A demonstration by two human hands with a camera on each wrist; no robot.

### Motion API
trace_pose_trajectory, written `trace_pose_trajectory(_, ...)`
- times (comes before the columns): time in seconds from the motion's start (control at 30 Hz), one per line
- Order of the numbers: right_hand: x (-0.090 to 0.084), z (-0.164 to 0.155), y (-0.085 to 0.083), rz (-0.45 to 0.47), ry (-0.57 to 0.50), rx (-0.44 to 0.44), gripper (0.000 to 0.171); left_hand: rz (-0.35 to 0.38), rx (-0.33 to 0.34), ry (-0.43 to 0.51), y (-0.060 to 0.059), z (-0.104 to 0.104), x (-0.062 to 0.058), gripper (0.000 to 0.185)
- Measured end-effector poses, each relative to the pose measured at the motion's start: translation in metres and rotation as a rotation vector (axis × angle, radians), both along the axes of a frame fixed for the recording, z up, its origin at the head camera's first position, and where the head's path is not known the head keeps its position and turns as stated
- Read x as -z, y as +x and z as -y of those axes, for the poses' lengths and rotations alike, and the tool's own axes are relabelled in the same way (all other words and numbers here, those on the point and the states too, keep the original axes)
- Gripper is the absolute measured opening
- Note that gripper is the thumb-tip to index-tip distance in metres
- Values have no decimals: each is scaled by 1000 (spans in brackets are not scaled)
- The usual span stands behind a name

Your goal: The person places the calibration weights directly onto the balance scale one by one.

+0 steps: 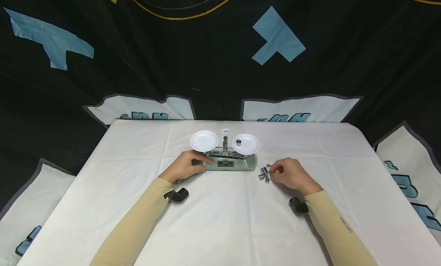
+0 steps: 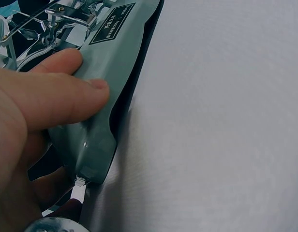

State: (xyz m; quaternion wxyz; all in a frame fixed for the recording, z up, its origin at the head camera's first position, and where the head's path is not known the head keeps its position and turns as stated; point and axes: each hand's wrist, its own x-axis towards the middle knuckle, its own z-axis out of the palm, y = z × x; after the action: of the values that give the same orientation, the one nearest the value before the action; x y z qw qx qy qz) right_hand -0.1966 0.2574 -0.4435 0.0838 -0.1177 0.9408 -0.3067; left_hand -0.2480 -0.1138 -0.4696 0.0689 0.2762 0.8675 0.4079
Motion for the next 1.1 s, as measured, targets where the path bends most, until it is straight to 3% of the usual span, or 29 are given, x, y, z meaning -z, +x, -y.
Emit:
trace_pose_trajectory(0.43,-45,-11,-11,-82,38,31,14,-5,1,1,-1,0,1,33)
trace_pose_trajectory(0.7,-73,0,-24,-132,31,8,16,-5,-4,6,0,1,0,33)
trace_pose_trajectory(1.1,-87,27,-42,-162,15,-21,17,7,-5,6,0,1,1,33)
